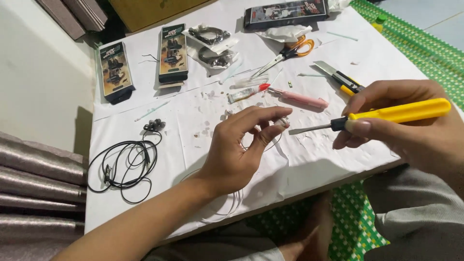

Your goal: The person sits on the floor repairing a white earphone cable. They cut the cable insulation with a utility knife, strip the insulation, twist the exposed wire strands, apply glue from a tube, and use a screwdriver while working on the earphone plug and wiring.

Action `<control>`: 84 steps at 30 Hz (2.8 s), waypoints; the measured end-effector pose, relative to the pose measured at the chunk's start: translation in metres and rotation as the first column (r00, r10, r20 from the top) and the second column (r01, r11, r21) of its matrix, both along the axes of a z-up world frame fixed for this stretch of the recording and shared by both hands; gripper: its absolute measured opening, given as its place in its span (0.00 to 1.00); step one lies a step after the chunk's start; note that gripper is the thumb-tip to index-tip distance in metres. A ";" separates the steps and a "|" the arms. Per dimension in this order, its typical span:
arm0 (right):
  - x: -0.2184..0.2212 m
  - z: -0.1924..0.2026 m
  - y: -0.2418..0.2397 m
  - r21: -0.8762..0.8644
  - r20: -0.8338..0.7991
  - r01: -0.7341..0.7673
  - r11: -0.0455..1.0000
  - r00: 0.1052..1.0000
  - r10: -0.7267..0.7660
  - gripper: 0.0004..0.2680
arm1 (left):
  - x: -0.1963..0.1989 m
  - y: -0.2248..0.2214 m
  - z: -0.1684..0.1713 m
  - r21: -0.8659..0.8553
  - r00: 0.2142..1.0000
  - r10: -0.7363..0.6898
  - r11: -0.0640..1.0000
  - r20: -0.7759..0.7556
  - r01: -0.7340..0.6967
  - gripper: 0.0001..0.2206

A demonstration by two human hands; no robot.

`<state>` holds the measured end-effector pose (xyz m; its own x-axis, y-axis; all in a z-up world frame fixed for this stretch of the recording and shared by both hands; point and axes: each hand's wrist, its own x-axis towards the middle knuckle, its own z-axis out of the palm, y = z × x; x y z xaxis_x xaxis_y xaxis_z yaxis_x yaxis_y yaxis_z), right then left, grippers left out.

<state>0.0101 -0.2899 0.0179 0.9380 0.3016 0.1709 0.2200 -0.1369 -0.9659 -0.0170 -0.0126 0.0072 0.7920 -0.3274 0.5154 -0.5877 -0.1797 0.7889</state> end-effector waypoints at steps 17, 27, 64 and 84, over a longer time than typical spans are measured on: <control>-0.012 0.012 -0.004 -0.353 0.006 0.151 0.923 0.987 -0.159 0.15 | 0.003 -0.002 -0.008 -0.100 0.950 -0.094 0.993 -0.297 0.068 0.12; -0.014 0.003 0.002 -0.258 0.097 0.060 0.964 0.995 -0.036 0.14 | 0.004 -0.002 -0.012 -0.140 0.937 -0.144 0.985 -0.319 0.104 0.11; -0.027 0.002 0.022 -0.394 0.433 -0.065 0.917 0.867 0.247 0.14 | 0.007 -0.002 -0.017 -0.139 0.941 -0.052 0.990 -0.334 0.005 0.09; -0.023 0.003 0.005 -0.489 0.186 -0.045 0.871 0.970 0.154 0.17 | 0.008 -0.005 -0.014 -0.099 0.957 0.071 0.990 -0.280 -0.102 0.11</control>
<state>-0.0134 -0.2854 0.0206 0.8561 0.4873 0.1722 0.4487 -0.5355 -0.7155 -0.0087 -0.0172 -0.0071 0.9310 -0.2043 0.3024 -0.3308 -0.1226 0.9357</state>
